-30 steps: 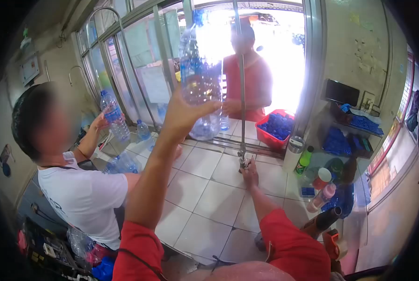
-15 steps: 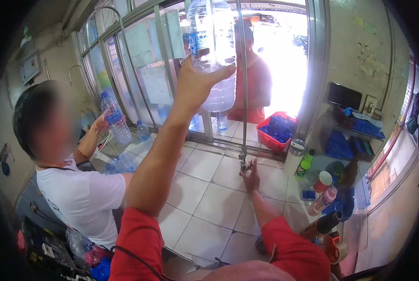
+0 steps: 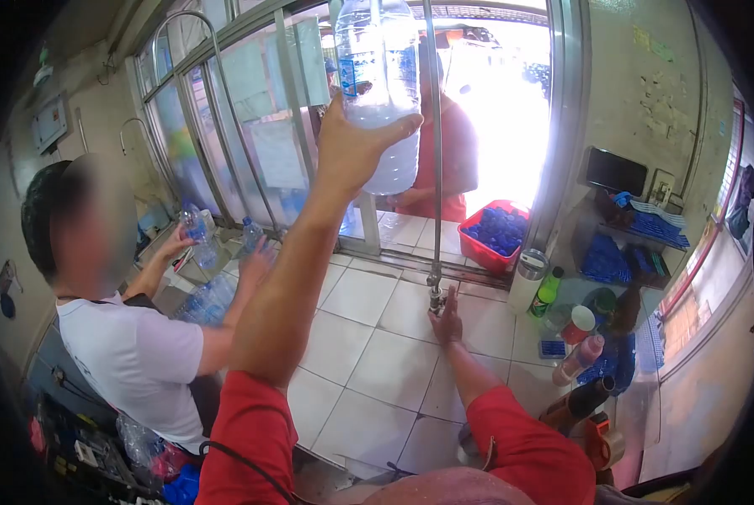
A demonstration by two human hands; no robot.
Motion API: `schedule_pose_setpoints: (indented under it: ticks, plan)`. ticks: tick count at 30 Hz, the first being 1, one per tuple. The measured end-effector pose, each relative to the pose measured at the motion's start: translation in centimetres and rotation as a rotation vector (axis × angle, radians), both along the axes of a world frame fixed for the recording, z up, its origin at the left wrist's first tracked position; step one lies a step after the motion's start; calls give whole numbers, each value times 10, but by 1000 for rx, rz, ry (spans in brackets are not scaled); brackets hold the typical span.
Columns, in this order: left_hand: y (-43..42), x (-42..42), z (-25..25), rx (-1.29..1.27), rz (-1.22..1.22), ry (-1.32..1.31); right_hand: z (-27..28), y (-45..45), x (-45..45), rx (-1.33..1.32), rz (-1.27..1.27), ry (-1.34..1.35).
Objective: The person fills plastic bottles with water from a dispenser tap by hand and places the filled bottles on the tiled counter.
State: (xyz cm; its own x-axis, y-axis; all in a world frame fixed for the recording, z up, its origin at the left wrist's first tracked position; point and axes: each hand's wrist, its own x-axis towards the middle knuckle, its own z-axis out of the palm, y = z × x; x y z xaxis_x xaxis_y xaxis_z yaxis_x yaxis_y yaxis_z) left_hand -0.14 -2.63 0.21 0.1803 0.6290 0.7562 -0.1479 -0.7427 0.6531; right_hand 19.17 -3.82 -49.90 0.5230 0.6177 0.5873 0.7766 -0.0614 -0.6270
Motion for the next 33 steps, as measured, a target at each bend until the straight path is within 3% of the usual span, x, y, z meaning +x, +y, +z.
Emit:
schedule_pose_setpoints:
  ticks: [3, 8, 13, 24, 28, 33]
  plan:
    - [17, 4, -4, 97, 107, 0, -1, 2, 2, -31, 36, 76]
    - [7, -1, -2, 7, 72, 80, 8, 2, 5, -166, 70, 246]
    - [9, -1, -2, 36, 3, 39, -1, 3, 6, -104, 13, 132]
    - [2, -1, -1, 0, 34, 46, 6, 2, 5, -169, -5, 148]
    - [4, 0, 0, 22, -12, 7, -2, 6, 6, -43, -33, 11]
    - [9, 1, -1, 53, 0, 8, -5, 8, 8, -84, -9, 83]
